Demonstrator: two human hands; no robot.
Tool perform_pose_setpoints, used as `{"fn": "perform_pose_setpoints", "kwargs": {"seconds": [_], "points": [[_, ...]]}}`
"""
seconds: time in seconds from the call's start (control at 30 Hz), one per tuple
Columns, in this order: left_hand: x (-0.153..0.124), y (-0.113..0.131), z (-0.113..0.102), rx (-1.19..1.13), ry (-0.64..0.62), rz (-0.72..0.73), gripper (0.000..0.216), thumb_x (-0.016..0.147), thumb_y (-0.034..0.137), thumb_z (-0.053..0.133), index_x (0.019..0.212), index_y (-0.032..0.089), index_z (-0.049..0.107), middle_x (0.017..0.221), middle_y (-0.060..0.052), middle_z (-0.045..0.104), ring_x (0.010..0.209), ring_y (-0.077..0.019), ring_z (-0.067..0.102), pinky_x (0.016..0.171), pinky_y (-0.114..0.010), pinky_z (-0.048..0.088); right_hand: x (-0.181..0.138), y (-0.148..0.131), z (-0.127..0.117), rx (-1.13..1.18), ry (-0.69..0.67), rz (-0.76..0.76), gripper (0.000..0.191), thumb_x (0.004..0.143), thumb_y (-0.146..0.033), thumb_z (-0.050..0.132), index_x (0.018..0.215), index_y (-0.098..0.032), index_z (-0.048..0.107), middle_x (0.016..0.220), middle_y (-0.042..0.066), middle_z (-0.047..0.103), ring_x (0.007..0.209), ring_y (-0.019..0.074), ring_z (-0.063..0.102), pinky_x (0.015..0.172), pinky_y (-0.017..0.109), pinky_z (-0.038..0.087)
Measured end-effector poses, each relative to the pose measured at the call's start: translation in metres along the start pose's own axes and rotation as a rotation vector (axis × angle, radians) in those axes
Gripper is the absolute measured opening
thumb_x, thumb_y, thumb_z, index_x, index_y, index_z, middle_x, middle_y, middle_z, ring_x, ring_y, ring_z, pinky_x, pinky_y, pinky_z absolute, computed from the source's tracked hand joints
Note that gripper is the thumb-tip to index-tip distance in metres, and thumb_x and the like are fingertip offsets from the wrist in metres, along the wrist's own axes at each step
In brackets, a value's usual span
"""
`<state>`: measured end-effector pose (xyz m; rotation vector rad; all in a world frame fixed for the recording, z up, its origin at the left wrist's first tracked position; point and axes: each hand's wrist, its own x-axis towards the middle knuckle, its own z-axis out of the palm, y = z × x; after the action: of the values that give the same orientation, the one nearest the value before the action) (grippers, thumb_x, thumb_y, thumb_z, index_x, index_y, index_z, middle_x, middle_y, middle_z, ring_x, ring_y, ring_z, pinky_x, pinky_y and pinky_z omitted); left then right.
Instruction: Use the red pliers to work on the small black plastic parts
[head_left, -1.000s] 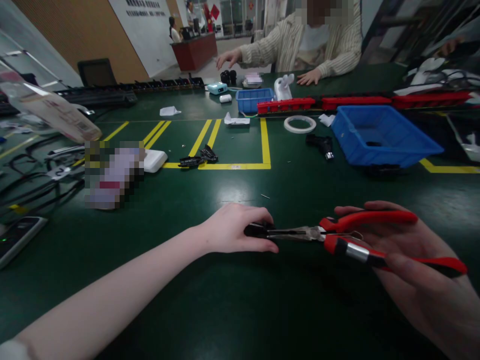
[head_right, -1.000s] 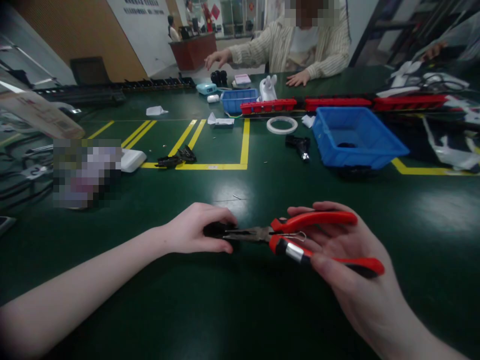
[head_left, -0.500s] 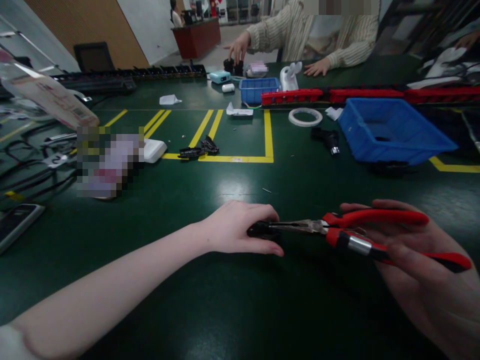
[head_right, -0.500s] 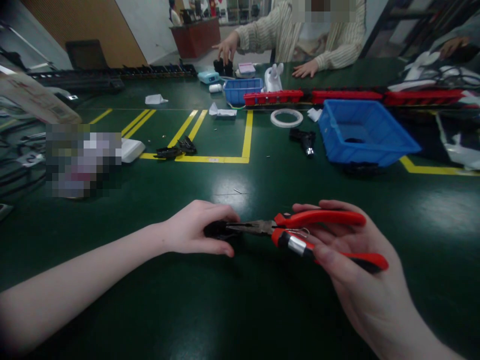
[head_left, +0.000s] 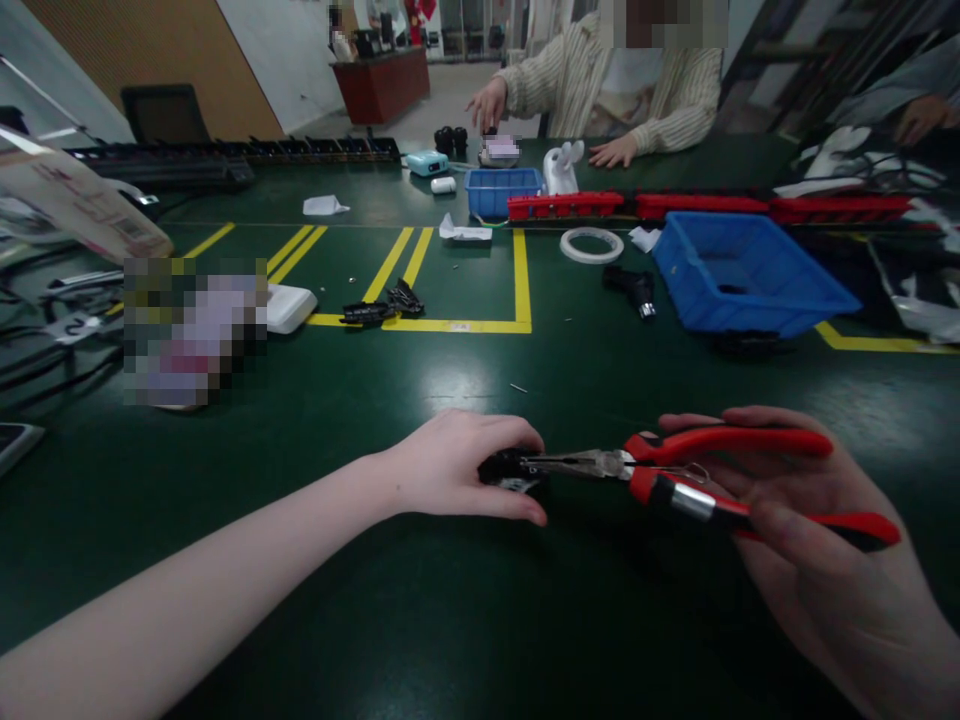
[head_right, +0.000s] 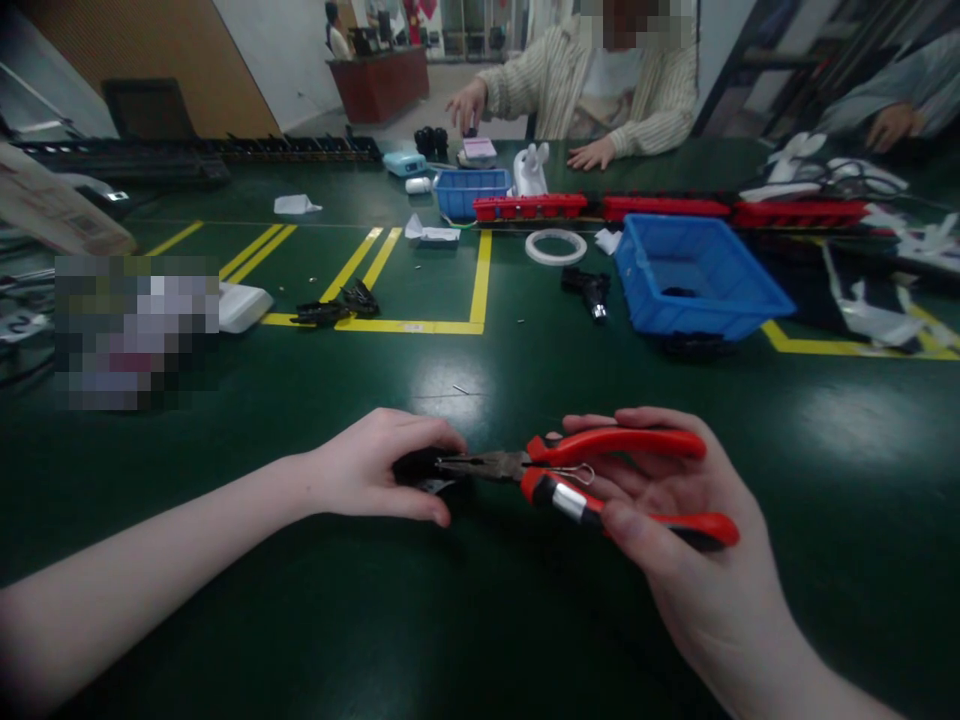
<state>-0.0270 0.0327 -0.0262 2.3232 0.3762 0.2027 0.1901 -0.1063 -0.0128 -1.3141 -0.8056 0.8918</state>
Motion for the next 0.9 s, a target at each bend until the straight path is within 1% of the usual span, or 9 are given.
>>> {"fn": "perform_pose_setpoints", "kwargs": {"seconds": [0.07,0.13,0.23,0.4,0.53,0.63,0.77,0.83,0.9], "points": [[0.0,0.001,0.0,-0.009,0.011,0.01,0.046,0.077,0.047,0.069,0.11,0.017,0.057,0.096,-0.003,0.065,0.079,-0.0146,0.06,0.063,-0.022,0.043,0.001,0.0,-0.001,0.018,0.02,0.016,0.038,0.06,-0.03,0.078,0.095,-0.033,0.064,0.1,0.001,0.073,0.09,0.0243,0.07,0.075,0.036,0.06],[0.0,0.002,-0.001,-0.002,0.019,0.013,0.047,0.079,0.038,0.067,0.118,0.017,0.054,0.105,-0.005,0.064,0.087,-0.0169,0.061,0.069,-0.025,0.046,0.004,0.0,-0.002,0.021,0.051,0.033,0.037,0.061,-0.03,0.077,0.096,-0.031,0.064,0.102,0.002,0.073,0.094,0.0251,0.068,0.078,0.037,0.059],[0.0,0.001,-0.002,0.003,0.027,0.016,0.046,0.083,0.029,0.061,0.126,0.018,0.05,0.109,-0.007,0.063,0.092,-0.0178,0.061,0.074,-0.027,0.048,0.007,0.003,-0.005,-0.002,0.078,0.031,0.036,0.063,-0.031,0.075,0.096,-0.03,0.064,0.104,0.003,0.072,0.098,0.0272,0.067,0.081,0.041,0.058],[0.0,-0.001,-0.001,-0.03,0.076,0.008,0.046,0.085,0.036,0.063,0.125,0.017,0.051,0.11,-0.007,0.065,0.093,-0.0175,0.062,0.077,-0.027,0.049,0.003,0.006,-0.011,-0.044,0.057,-0.059,0.037,0.066,-0.028,0.073,0.101,-0.033,0.061,0.107,0.002,0.071,0.102,0.0281,0.065,0.084,0.044,0.058],[0.0,-0.002,-0.001,-0.046,0.08,-0.01,0.043,0.084,0.038,0.064,0.12,0.016,0.056,0.098,-0.003,0.068,0.079,-0.0136,0.064,0.066,-0.023,0.047,-0.008,0.003,-0.012,-0.108,0.015,-0.161,0.042,0.066,-0.028,0.074,0.104,-0.037,0.059,0.114,0.002,0.067,0.107,0.0287,0.063,0.089,0.046,0.055],[0.0,-0.003,0.0,-0.026,0.069,-0.02,0.042,0.085,0.04,0.062,0.117,0.014,0.058,0.092,-0.003,0.069,0.074,-0.0131,0.063,0.063,-0.022,0.046,-0.013,-0.002,-0.007,-0.174,-0.002,-0.237,0.044,0.064,-0.032,0.076,0.103,-0.038,0.057,0.114,0.002,0.066,0.102,0.0286,0.065,0.087,0.047,0.056],[0.0,-0.005,0.0,-0.004,0.056,-0.008,0.044,0.085,0.042,0.062,0.119,0.014,0.057,0.097,-0.005,0.069,0.08,-0.0147,0.064,0.065,-0.023,0.046,-0.015,-0.004,-0.001,-0.226,-0.076,-0.389,0.048,0.062,-0.03,0.077,0.104,-0.041,0.058,0.109,0.002,0.067,0.094,0.03,0.067,0.079,0.051,0.059],[0.0,-0.005,0.0,0.002,0.048,-0.006,0.044,0.085,0.042,0.061,0.12,0.015,0.056,0.099,-0.005,0.068,0.082,-0.015,0.064,0.067,-0.023,0.047,-0.017,-0.001,-0.003,-0.235,-0.059,-0.48,0.05,0.058,-0.031,0.079,0.103,-0.04,0.06,0.103,0.003,0.068,0.089,0.0316,0.068,0.075,0.053,0.06],[0.0,-0.004,0.0,0.014,0.04,-0.011,0.044,0.085,0.042,0.062,0.119,0.016,0.056,0.099,-0.004,0.068,0.081,-0.0147,0.064,0.067,-0.023,0.046,-0.022,0.004,-0.01,-0.202,-0.027,-0.429,0.052,0.048,-0.029,0.083,0.096,-0.04,0.064,0.097,0.002,0.069,0.086,0.0323,0.069,0.075,0.053,0.06]]}}
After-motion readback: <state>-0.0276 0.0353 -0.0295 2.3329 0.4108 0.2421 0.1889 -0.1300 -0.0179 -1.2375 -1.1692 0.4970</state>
